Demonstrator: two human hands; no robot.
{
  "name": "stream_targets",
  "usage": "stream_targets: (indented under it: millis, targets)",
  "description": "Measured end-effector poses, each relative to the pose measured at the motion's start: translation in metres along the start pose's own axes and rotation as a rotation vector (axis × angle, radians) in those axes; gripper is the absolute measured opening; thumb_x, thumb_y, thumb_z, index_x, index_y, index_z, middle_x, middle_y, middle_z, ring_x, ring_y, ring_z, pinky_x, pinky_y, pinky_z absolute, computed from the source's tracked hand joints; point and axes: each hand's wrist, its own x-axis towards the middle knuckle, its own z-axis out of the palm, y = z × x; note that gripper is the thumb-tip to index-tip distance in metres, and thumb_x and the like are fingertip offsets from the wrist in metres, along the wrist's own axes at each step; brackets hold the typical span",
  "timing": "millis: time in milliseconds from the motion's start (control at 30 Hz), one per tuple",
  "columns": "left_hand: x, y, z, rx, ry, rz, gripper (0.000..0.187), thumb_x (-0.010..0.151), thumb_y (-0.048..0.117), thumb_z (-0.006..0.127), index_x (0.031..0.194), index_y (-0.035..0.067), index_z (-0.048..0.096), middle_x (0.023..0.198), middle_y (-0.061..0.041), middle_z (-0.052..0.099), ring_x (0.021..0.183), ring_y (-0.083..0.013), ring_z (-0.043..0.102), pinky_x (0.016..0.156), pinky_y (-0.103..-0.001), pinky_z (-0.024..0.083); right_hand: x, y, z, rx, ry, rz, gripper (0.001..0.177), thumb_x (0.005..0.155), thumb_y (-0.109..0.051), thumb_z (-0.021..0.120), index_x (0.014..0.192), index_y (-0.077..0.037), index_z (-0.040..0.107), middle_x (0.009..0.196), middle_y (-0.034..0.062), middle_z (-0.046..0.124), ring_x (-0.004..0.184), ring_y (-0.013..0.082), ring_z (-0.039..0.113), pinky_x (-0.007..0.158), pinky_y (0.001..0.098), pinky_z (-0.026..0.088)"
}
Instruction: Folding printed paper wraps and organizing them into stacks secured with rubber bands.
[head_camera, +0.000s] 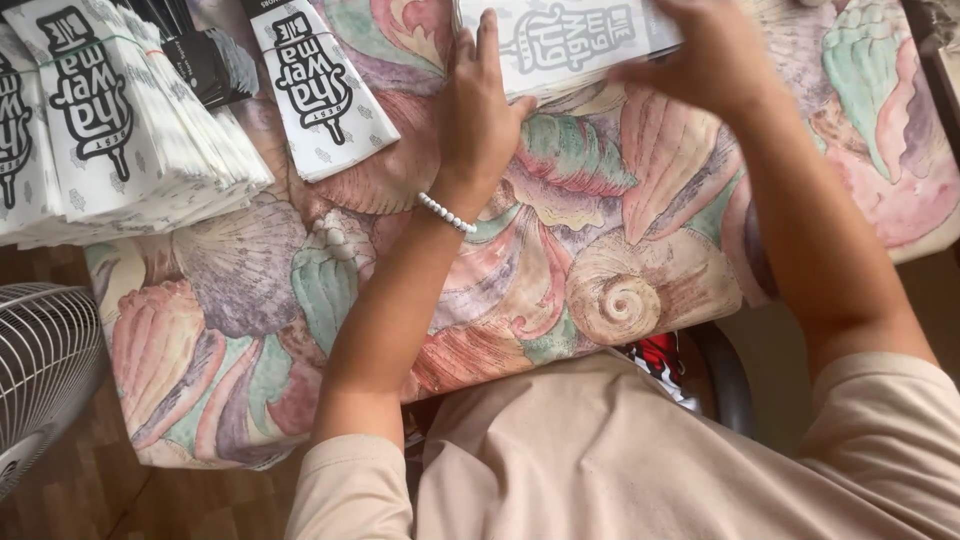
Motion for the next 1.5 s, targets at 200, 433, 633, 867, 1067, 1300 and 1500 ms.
stream_targets:
  millis: [200, 433, 633, 867, 1067, 1300, 1500]
  targets:
    - [-0.017, -0.027, 0.0, -0.047, 0.053, 0.161, 0.076, 0.082, 0.01, 0.092, 0.142, 0.001, 0.046, 0.139, -0.024, 0.06, 0.132, -0.0375, 0.058, 0.109, -0.042, 0.058, 0.028, -0.013, 0.055, -0.145, -0.027, -0.333, 0.04, 0.111, -0.033, 0.065, 0.142, -0.009, 0.071, 0.147, 0.0196, 0.065, 0.134, 0.0406, 0.057, 0.117, 0.0538, 0.042]
    - [-0.024, -0.037, -0.025, -0.148, 0.017, 0.17, 0.082, 0.093, 0.032, 0.086, 0.147, -0.002, 0.035, 0.15, -0.023, 0.05, 0.137, -0.034, 0.057, 0.112, -0.035, 0.058, 0.016, -0.034, 0.059, -0.205, -0.006, -0.334, 0.031, 0.109, -0.001, 0.063, 0.137, -0.01, 0.073, 0.144, 0.0159, 0.069, 0.133, 0.0359, 0.063, 0.122, 0.0497, 0.044]
    - [-0.014, -0.046, -0.022, -0.239, 0.006, 0.152, 0.072, 0.09, 0.015, 0.085, 0.144, 0.002, 0.039, 0.135, -0.021, 0.064, 0.128, -0.0314, 0.063, 0.113, -0.036, 0.053, 0.016, -0.048, 0.064, -0.367, 0.007, -0.344, 0.041, 0.113, -0.025, 0.06, 0.145, 0.0, 0.065, 0.152, 0.0171, 0.062, 0.139, 0.0334, 0.057, 0.115, 0.0465, 0.049]
    - [0.001, -0.061, -0.018, -0.137, 0.106, 0.348, 0.06, 0.084, 0.022, 0.091, 0.129, 0.005, 0.055, 0.119, -0.013, 0.071, 0.114, -0.0292, 0.067, 0.097, -0.035, 0.058, 0.029, -0.055, 0.079, -0.381, -0.067, -0.289, 0.035, 0.114, -0.016, 0.05, 0.144, -0.006, 0.065, 0.14, 0.0138, 0.07, 0.126, 0.0298, 0.067, 0.109, 0.0439, 0.052]
    - [-0.001, -0.065, -0.024, -0.166, 0.085, 0.366, 0.053, 0.083, 0.016, 0.09, 0.122, 0.004, 0.056, 0.112, -0.012, 0.069, 0.102, -0.0252, 0.069, 0.09, -0.031, 0.06, 0.028, -0.048, 0.075, -0.327, 0.029, -0.305, 0.032, 0.117, -0.022, 0.055, 0.139, -0.005, 0.071, 0.127, 0.0108, 0.078, 0.113, 0.0281, 0.075, 0.098, 0.0424, 0.062]
    - [0.001, -0.065, -0.023, -0.125, 0.13, 0.41, 0.047, 0.086, 0.028, 0.087, 0.115, 0.006, 0.058, 0.103, -0.009, 0.07, 0.091, -0.0197, 0.07, 0.078, -0.026, 0.06, 0.025, -0.03, 0.092, 0.186, 0.423, -0.029, 0.009, 0.105, 0.0, 0.088, 0.101, 0.003, 0.081, 0.089, 0.0112, 0.08, 0.076, 0.0178, 0.073, 0.064, 0.0294, 0.056]
    - [0.003, -0.057, -0.028, -0.084, 0.142, 0.478, 0.026, 0.083, 0.018, 0.087, 0.097, 0.005, 0.069, 0.094, -0.004, 0.066, 0.081, -0.0189, 0.065, 0.068, -0.026, 0.056, 0.024, -0.033, 0.092, 0.413, 0.534, -0.014, 0.042, 0.099, 0.021, 0.088, 0.081, -0.001, 0.057, 0.087, 0.0153, 0.081, 0.09, 0.0268, 0.086, 0.073, 0.0332, 0.066]
